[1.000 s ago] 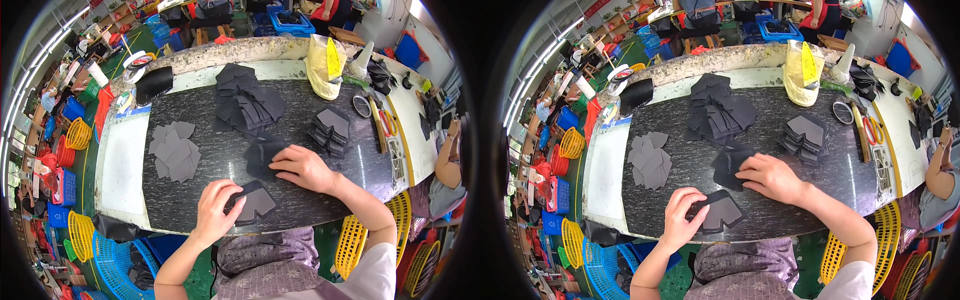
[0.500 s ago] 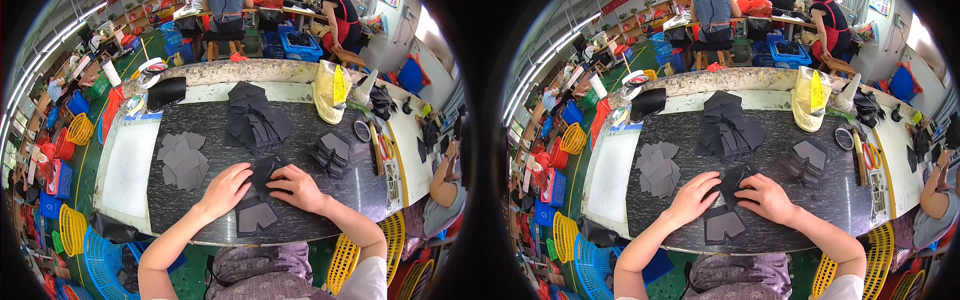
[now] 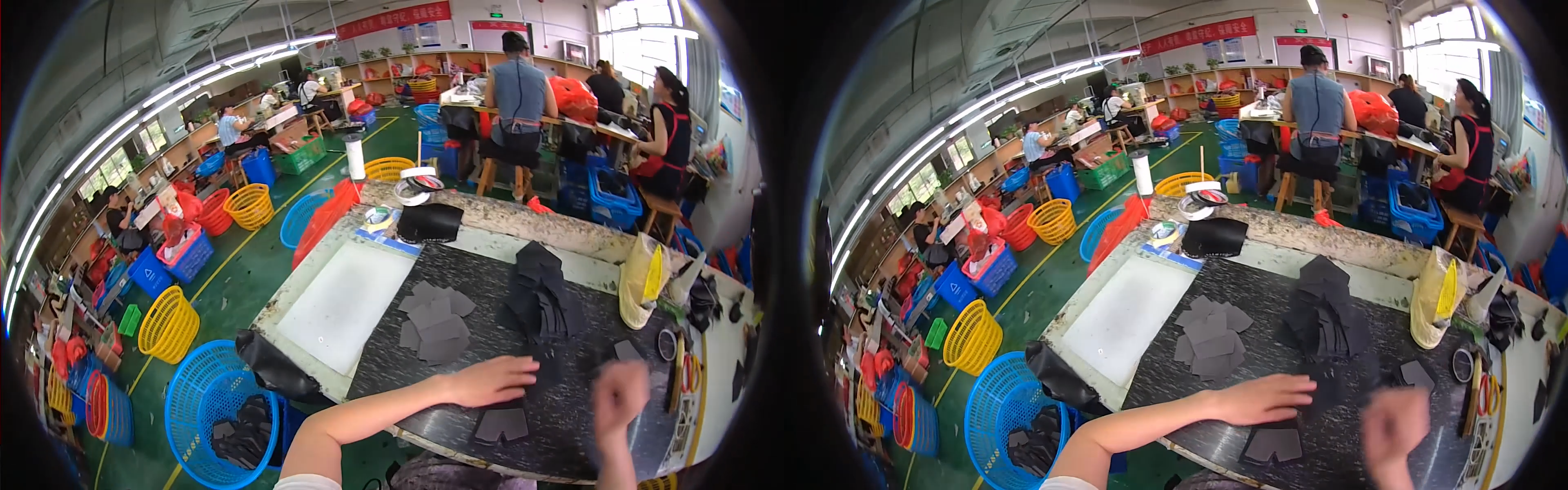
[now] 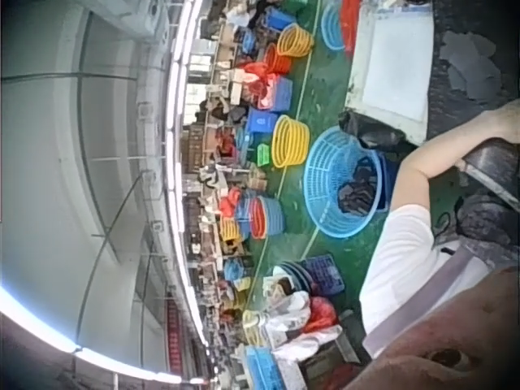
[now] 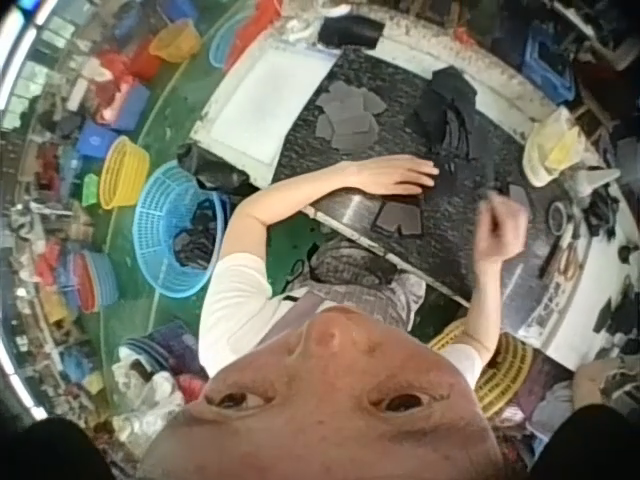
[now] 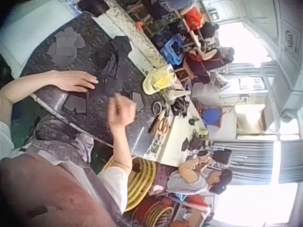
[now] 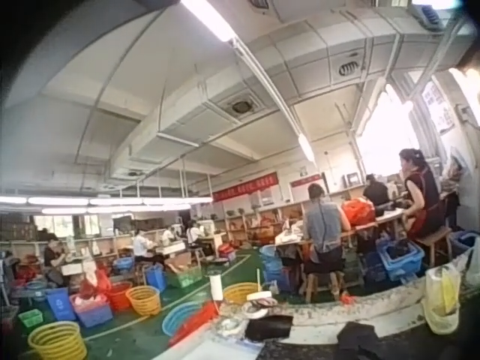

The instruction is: Sorting and inspecting black fabric shoe components at a workbench in a shoe manufacturing facility.

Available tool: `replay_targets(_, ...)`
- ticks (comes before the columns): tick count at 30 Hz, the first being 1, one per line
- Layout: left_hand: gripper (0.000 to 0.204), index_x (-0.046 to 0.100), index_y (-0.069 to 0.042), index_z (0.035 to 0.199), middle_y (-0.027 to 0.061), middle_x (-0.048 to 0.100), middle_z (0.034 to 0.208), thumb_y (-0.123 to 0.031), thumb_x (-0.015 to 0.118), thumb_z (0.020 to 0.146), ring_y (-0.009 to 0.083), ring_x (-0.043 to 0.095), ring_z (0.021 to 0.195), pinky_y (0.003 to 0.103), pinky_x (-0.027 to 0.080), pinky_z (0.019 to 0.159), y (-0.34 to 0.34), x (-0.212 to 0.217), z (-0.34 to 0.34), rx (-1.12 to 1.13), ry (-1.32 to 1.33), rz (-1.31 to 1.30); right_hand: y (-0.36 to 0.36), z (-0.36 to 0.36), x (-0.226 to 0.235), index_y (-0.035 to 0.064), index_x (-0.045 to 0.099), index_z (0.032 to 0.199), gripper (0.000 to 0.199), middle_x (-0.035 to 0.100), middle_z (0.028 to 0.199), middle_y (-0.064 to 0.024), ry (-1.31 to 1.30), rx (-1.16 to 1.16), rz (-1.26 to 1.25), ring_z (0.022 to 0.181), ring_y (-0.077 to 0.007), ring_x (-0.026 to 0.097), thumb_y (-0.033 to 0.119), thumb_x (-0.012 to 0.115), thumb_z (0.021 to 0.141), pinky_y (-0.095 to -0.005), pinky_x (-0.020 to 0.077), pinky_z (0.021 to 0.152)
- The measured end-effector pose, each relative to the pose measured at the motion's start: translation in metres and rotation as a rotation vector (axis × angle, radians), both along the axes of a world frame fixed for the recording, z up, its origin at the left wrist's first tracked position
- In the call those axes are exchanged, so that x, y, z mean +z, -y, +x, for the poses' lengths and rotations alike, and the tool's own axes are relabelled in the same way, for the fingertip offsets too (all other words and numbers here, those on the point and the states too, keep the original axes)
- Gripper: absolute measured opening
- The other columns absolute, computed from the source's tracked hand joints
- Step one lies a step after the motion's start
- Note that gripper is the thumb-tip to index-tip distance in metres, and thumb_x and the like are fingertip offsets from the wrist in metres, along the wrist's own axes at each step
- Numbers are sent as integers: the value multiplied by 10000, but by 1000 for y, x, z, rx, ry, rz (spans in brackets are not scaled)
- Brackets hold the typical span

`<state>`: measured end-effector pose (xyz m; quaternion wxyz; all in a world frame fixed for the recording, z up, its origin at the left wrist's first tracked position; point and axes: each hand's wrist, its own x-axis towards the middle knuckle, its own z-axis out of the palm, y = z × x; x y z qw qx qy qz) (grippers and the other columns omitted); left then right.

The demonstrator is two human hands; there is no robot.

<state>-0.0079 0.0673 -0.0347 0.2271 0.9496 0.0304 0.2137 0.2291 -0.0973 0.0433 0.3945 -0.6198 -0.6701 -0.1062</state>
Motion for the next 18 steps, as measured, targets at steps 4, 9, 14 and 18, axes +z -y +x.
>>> replay_targets(4, 295, 658, -53, 1124, 141, 614, 1197, -100, 670, 833, 341, 563, 1129, 453, 458, 949, -39, 26, -39, 498, 249, 87, 4, -92, -22, 103, 717, 897, 324, 669, 906, -68, 215, 483, -246, 815, -234, 653, 337, 837, 708, -367, 496, 707)
replay_targets(9, 421, 603, -34, 1153, 169, 519, 1184, -188, 770, 798, 358, 509, 1125, 418, 432, 974, -64, 13, -128, 865, 96, -63, -86, -88, -8, 43, 694, 913, 124, 631, 933, -90, -135, 583, -180, 869, -296, 619, 128, 719, 826, -400, 508, 781)
replay_targets(14, 341, 611, -56, 1118, 112, 510, 1163, -115, 752, 813, 278, 510, 1102, 343, 456, 889, -61, 7, -109, 855, 121, -130, -200, -132, -42, 13, 604, 1230, 491, 539, 1218, -153, -24, 601, -299, 1147, -343, 528, 226, 749, 812, -417, 452, 978)
replay_targets(18, 286, 624, -40, 1045, 156, 576, 1095, -113, 741, 795, 337, 554, 1081, 417, 471, 922, -48, 13, -120, 818, 129, -41, -207, -150, -55, 50, 661, 1113, 366, 576, 1065, -150, -36, 704, -352, 1024, -339, 595, 229, 747, 805, -415, 496, 888)
